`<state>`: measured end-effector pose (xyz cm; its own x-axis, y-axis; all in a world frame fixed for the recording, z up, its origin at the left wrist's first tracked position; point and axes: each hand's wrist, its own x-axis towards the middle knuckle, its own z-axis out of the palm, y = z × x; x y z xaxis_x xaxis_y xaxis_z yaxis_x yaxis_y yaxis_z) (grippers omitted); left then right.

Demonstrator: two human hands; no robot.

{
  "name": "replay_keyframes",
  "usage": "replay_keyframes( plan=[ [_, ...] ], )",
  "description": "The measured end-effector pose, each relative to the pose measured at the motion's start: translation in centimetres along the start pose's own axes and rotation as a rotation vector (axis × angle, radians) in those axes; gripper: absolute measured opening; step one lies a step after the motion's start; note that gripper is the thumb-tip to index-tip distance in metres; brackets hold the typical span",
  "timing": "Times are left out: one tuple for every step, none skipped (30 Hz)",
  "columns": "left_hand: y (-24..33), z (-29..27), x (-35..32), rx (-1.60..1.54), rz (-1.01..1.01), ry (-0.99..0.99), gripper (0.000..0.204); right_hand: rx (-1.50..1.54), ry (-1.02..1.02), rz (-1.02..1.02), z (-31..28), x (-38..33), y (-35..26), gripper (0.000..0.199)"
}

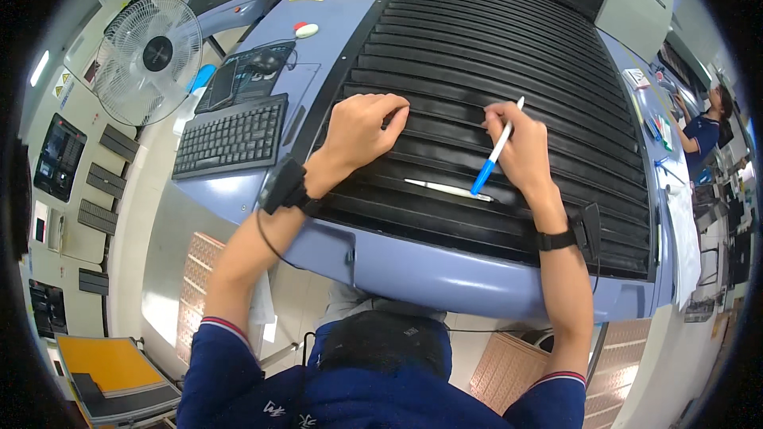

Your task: Inspecting and marking components on a printed circuit board sheet using a pen while placing it on an inspection machine.

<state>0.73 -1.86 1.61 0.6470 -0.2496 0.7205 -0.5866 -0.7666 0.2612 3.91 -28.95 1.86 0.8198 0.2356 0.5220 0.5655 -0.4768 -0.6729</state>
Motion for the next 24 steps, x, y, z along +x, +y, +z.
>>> replay_keyframes(
  plan=[
    [-0.4, 0.0, 0.1, -0.019, -0.008, 0.056, 0.010, 0.006, -0.007, -0.005, 0.4, -0.2, -0.2, 0.017],
    [-0.3, 0.1, -0.2, -0.151, -0.094, 0.071, 0.007, 0.004, -0.012, 0.025, 0.6, -0.2, -0.4, 0.016],
    [-0.5, 0.1, -0.2, -0.167, -0.061, 0.107, 0.009, 0.001, -0.019, 0.053, 0.8, -0.2, -0.7, 0.016],
    [-0.1, -0.3, -0.5, -0.184, -0.076, 0.100, 0.012, 0.010, -0.037, 0.045, 0.9, -0.3, -1.0, 0.015],
    [-0.2, -0.7, -1.1, -0.179, -0.102, 0.095, 0.015, -0.028, -0.060, 0.039, 1.2, -0.4, -1.9, 0.014],
    [-0.3, -0.3, -1.5, -0.247, -0.158, 0.078, 0.021, -0.012, -0.062, 0.061, 1.3, -0.7, -2.7, 0.015],
    [-0.4, -0.2, -1.6, -0.266, -0.170, 0.045, 0.020, 0.008, -0.070, 0.071, 1.2, -1.1, -2.9, 0.015],
    [-0.6, 0.3, -1.5, -0.277, -0.165, 0.051, 0.018, 0.039, -0.093, 0.052, 1.0, -1.4, -2.8, 0.016],
    [-1.3, 0.3, -2.0, -0.251, -0.182, 0.041, 0.015, 0.007, -0.115, 0.069, 1.5, -1.6, -3.2, 0.017],
    [-1.8, 0.7, -2.2, -0.216, -0.174, 0.060, 0.012, 0.064, -0.126, 0.083, 1.7, -2.0, -2.3, 0.018],
    [-1.3, 1.2, -1.3, -0.285, -0.186, 0.062, 0.010, 0.023, -0.126, 0.108, 0.3, -1.9, -1.9, 0.020],
    [-1.3, 1.3, -1.5, -0.336, -0.184, 0.097, 0.011, 0.017, -0.127, 0.144, 0.3, -2.2, -1.6, 0.021],
    [-1.4, 1.3, -1.5, -0.337, -0.172, 0.125, 0.011, 0.044, -0.115, 0.138, 0.4, -2.3, -1.1, 0.022],
    [-1.5, 1.2, -1.6, -0.347, -0.182, 0.146, 0.011, 0.028, -0.136, 0.141, 0.4, -2.2, -1.5, 0.022],
    [-1.7, 1.0, -1.9, -0.334, -0.177, 0.189, 0.011, 0.021, -0.147, 0.137, 0.6, -2.3, -1.1, 0.023],
    [-1.8, 0.7, -1.9, -0.319, -0.186, 0.194, 0.011, 0.029, -0.154, 0.127, 0.7, -2.2, -0.9, 0.024],
    [-2.0, 0.4, -2.1, -0.307, -0.192, 0.198, 0.010, 0.036, -0.159, 0.120, 1.0, -2.3, -0.8, 0.024],
    [-2.3, -0.1, -2.5, -0.291, -0.207, 0.207, 0.010, 0.039, -0.166, 0.115, 1.4, -2.3, -0.8, 0.025],
    [-2.5, -0.1, -2.3, -0.282, -0.227, 0.214, 0.010, 0.037, -0.175, 0.104, 1.3, -2.1, -0.8, 0.025],
    [-2.7, -0.3, -2.2, -0.273, -0.245, 0.218, 0.010, 0.039, -0.174, 0.112, 1.3, -2.0, -0.8, 0.025],
    [-2.8, -0.5, -2.1, -0.269, -0.245, 0.226, 0.010, 0.041, -0.169, 0.122, 1.3, -1.9, -0.8, 0.025],
    [-3.0, -0.5, -2.0, -0.275, -0.263, 0.243, 0.010, 0.069, -0.150, 0.142, 1.4, -1.9, -0.6, 0.026],
    [-3.1, -0.7, -1.9, -0.280, -0.278, 0.256, 0.010, 0.068, -0.146, 0.136, 1.5, -1.7, -0.6, 0.026],
    [-3.2, -0.9, -1.7, -0.278, -0.268, 0.256, 0.010, 0.068, -0.137, 0.132, 1.5, -1.6, -0.9, 0.025]
  ],
)
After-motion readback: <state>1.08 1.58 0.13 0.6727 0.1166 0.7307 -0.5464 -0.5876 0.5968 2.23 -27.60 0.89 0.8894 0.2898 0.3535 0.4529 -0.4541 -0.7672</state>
